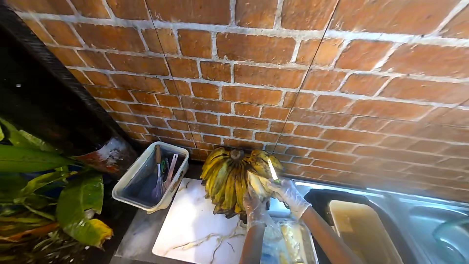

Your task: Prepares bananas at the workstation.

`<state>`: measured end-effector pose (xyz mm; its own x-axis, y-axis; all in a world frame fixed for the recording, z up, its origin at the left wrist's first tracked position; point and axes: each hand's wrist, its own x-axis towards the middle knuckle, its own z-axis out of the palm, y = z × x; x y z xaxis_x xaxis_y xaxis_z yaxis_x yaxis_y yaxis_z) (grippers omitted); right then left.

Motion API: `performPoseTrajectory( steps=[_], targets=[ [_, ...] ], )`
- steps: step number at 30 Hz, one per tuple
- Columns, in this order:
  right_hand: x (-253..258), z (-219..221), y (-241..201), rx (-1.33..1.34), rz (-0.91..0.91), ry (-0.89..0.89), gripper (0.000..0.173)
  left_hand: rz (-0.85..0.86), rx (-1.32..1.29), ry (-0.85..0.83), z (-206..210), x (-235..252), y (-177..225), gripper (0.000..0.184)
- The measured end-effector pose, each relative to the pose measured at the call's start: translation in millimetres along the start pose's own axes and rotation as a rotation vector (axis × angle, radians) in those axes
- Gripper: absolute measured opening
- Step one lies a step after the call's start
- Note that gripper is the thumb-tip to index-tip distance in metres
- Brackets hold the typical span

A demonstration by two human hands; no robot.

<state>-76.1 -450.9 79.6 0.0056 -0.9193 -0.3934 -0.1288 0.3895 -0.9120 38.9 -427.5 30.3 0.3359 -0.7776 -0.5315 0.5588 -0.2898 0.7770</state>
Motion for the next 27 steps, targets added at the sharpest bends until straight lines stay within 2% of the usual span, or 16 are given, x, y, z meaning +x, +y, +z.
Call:
performPoseTrajectory(
  steps=[4,6,8,10,12,14,16,18,21,24,27],
  targets=[
    [9,-15,-5,0.099,0.009,-0.006,0.014,0.120,0.278,-0.019,-14,6,2,0.038],
    [13,-21,-12,0.140,-0.009,-0.010,0.014,0.199,0.519,-0.008,-28,6,15,0.048],
    [16,-24,-27,0.164,-0.019,-0.013,0.013,0.245,0.566,0.053,-40,11,24,0.044],
    [21,-24,-35,0.191,-0.039,-0.010,0.012,0.182,0.305,0.179,-40,19,22,0.026],
    [22,-19,-38,0.108,-0.094,-0.008,0.014,-0.065,0.044,0.183,-32,11,25,0.040],
    [19,-13,-48,-0.134,-0.193,-0.014,0.019,-0.302,-0.191,0.011,-24,-7,37,0.062],
    [9,-10,-60,-0.348,-0.246,-0.043,0.023,-0.408,-0.400,-0.202,-21,-25,49,0.070],
    [0,-10,-66,-0.468,-0.271,-0.031,0.023,-0.417,-0.607,-0.281,-17,-26,55,0.056],
    [-5,-15,-65,-0.540,-0.273,0.016,0.023,-0.402,-0.790,-0.262,-9,-19,64,0.043],
    [-6,-18,-55,-0.559,-0.253,0.037,0.024,-0.363,-0.808,-0.287,-7,-8,65,0.036],
    [-5,-22,-46,-0.566,-0.242,0.066,0.024,-0.219,-0.832,-0.410,-5,4,56,0.031]
  ],
)
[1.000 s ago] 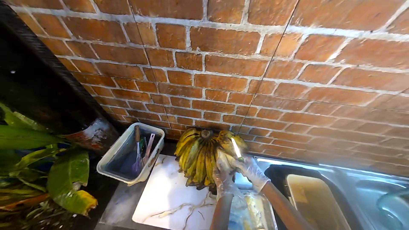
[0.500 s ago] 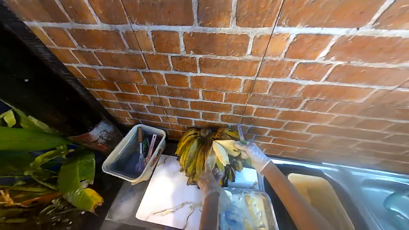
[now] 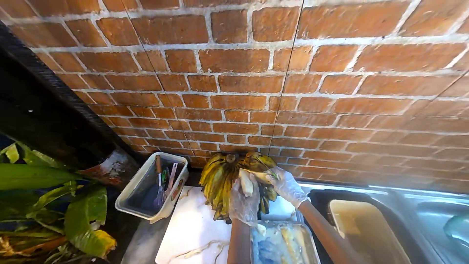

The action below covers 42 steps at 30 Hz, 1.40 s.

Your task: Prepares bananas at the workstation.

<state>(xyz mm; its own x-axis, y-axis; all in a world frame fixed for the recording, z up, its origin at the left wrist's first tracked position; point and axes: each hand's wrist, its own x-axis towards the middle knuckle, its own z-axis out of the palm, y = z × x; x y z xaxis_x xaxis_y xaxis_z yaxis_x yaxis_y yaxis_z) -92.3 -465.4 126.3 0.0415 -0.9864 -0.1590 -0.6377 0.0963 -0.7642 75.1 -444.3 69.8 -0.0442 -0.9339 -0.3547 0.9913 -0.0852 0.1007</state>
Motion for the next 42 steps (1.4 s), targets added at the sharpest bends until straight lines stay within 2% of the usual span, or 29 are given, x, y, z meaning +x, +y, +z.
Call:
performPoseTrajectory(
  steps=[2,3,5,8,11,13,15,19,21,23,25,27,29,31,33,35,38,40,42],
  targets=[
    [2,-1,6,-0.002,0.004,0.002,0.024,-0.037,-0.145,-0.165,-9,12,1,0.030],
    [3,-1,7,-0.004,0.008,-0.003,0.024,-0.053,-0.186,-0.194,-10,17,0,0.030],
    [2,-1,9,-0.004,0.013,-0.013,0.025,-0.022,-0.111,-0.167,-11,18,-5,0.030],
    [-11,-1,18,0.019,-0.042,-0.047,0.032,0.026,0.177,-0.118,-19,-5,-10,0.034],
    [-55,12,47,0.151,-0.066,-0.039,0.053,0.035,0.791,-0.053,-33,-45,-21,0.041],
    [-90,16,71,0.285,0.102,0.023,0.071,0.034,1.098,-0.029,-41,-52,-54,0.045],
    [-122,20,101,0.504,0.335,0.156,0.075,-0.009,1.305,-0.208,-52,-60,-93,0.047],
    [-163,-1,162,0.834,0.505,0.576,0.059,-0.088,1.674,-0.500,-42,-86,-199,0.041],
    [-177,-12,200,0.961,0.525,0.740,0.049,-0.172,1.743,-0.571,-37,-90,-232,0.045],
    [-180,-29,239,0.939,0.630,0.818,0.049,-0.205,1.549,-0.464,-34,-86,-240,0.047],
    [-179,-46,282,0.651,0.828,0.800,0.063,-0.177,1.228,-0.217,-36,-78,-226,0.046],
    [-181,-55,323,0.375,0.955,0.657,0.072,-0.128,1.024,0.026,-39,-64,-190,0.051],
    [-185,-59,356,0.089,1.040,0.482,0.084,-0.073,0.904,0.201,-38,-41,-150,0.062],
    [-186,-65,343,-0.153,1.020,0.385,0.077,0.020,0.753,0.253,-19,-22,-117,0.067],
    [-176,-70,308,-0.234,0.811,0.413,0.060,0.070,0.564,0.146,-8,-2,-89,0.064],
    [-158,-70,237,-0.121,0.501,0.412,0.057,0.092,0.549,0.013,-10,18,-69,0.060],
    [-109,-53,92,-0.089,0.173,0.199,0.060,0.056,0.605,0.027,-2,28,-59,0.059],
    [-79,-33,19,-0.298,0.080,0.086,0.057,0.015,0.565,0.032,-4,29,-57,0.056],
    [-53,-14,-30,-0.558,0.049,0.017,0.054,-0.011,0.685,-0.044,-8,26,-52,0.057]
  ],
)
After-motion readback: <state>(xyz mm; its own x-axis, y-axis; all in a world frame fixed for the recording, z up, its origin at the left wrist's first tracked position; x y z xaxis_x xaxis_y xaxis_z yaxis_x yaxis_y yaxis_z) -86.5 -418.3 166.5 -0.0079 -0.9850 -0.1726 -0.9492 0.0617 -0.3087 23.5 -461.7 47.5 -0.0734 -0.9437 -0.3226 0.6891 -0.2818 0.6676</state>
